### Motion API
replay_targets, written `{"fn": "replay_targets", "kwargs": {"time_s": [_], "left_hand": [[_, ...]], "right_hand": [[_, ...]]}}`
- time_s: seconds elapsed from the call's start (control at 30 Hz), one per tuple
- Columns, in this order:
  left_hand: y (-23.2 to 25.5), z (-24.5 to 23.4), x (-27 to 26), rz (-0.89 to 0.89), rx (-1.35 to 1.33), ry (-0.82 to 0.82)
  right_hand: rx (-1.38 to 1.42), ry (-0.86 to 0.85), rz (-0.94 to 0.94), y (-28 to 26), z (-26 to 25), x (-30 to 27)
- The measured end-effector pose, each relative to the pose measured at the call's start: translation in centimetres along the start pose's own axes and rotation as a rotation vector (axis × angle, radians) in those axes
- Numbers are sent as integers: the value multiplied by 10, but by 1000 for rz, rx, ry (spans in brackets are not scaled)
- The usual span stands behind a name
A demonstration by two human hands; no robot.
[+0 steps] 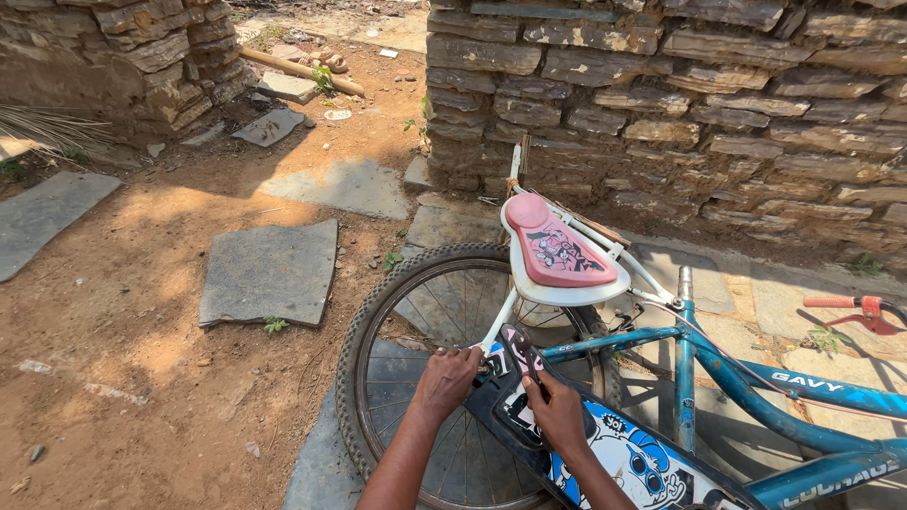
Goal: The person attaches a plastic component to the rear frame of a bicycle using their hands while sitting on the ground.
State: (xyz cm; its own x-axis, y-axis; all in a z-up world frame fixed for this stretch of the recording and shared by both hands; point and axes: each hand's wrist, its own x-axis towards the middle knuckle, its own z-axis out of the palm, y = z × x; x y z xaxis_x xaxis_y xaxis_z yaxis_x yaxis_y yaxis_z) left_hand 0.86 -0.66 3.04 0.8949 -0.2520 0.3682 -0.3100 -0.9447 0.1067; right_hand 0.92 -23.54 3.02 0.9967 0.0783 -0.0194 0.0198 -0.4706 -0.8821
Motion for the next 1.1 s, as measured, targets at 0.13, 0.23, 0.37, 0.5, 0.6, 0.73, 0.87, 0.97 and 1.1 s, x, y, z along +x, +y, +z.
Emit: {"fn": "replay_targets", "kwargs": {"time_s": [0.13,0.23,0.37,0.5,0.6,0.73,0.87,0.97,1.1], "left_hand": [[3,-16,1,-36,-75,-30],[-3,-34,-2,-115,-254,-72],[-11,-33,-16,-103,-279,108],[-14,-12,-22,-264,-454,-61],[-14,-6,-22,-322,-469,-116],[-11,-1,-23,-331,-475,-91],[-9,-2,-23,-366,-475,-101],[-4,-5,-19,-432,-464,-204],[-1,-7,-20,-431,-476,-196]], "right_hand": [[-29,-17,-43,6,-3,-23],[-11,-77,83,7,-4,-38],[-31,-103,124,2,-3,-35],[-156,-90,-62,-2,7,-17],[-192,-82,-101,-5,15,-10],[-178,-62,-48,-7,17,-15],[-187,-29,-22,-2,26,-12],[-213,-97,-80,0,15,3],[-486,-319,-202,-19,-23,50]]}}
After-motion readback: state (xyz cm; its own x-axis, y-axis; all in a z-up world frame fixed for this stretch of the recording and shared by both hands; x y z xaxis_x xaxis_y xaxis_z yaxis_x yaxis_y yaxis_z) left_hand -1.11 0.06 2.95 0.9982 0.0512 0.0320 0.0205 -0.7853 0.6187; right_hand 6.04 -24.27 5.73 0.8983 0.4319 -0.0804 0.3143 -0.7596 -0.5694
